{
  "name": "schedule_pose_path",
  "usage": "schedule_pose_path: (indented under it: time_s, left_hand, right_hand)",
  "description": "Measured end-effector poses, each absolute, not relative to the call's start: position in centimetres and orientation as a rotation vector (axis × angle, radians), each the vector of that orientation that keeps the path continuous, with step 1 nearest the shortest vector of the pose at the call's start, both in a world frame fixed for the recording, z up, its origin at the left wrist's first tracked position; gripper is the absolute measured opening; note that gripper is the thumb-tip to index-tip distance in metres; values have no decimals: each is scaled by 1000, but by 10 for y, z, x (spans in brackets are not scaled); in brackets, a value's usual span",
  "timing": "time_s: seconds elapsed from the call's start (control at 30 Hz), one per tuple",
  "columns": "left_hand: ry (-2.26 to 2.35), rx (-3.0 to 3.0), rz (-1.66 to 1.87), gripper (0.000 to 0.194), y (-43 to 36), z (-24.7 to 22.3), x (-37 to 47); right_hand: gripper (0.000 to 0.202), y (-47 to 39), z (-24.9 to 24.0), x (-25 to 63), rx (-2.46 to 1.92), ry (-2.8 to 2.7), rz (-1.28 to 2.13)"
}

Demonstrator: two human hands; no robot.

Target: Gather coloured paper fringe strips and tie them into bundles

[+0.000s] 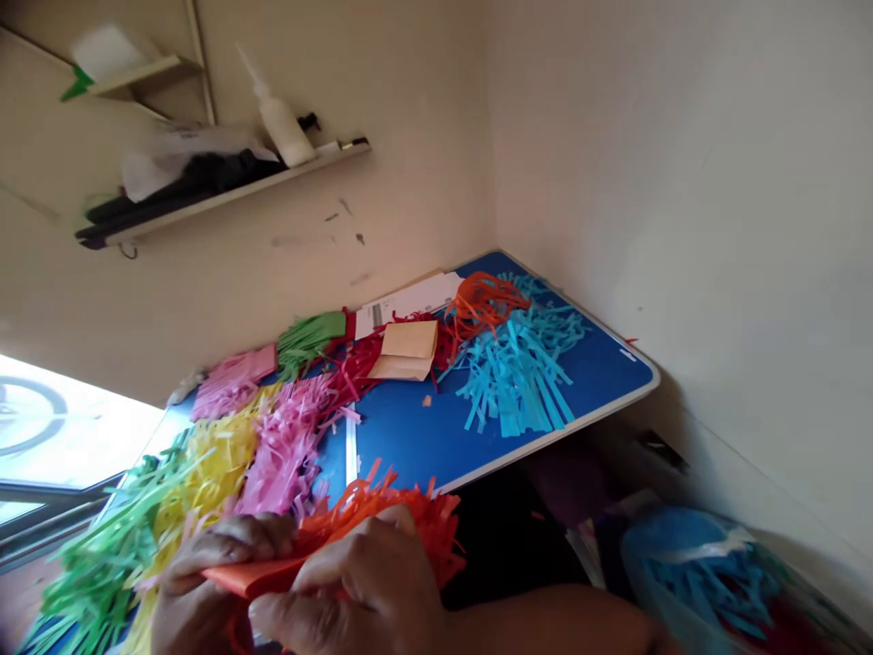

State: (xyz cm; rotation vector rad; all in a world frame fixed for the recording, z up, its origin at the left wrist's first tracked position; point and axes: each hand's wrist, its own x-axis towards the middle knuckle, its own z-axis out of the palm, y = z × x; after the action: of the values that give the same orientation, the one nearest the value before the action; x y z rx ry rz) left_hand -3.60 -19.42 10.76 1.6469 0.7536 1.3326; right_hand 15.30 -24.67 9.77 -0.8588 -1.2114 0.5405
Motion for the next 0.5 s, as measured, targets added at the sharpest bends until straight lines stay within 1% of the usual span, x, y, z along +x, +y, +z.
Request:
schedule_pose_path:
  time_s: [0.07,0.2,0.27,0.37,0.5]
  left_hand:
    - [777,1642,1335,12,-195,104,-38]
    - [768,1661,1337,14,-195,98,-42]
    - [794,1628,1355,14,-196,96,-42]
    - [839,1573,1369,14,-198,96,-40]
    - [855,1563,1373,14,-199,95,-39]
  right_hand:
    - [20,-248,100,152,-889,-1175,527]
    - [4,-252,108,164,-911,-1242,611]
    - [8,-253,113,173,-912,-1267,692]
    - [6,-254,117,178,-912,-1250,769]
    - [12,-253,113,172,-934,-1236,753]
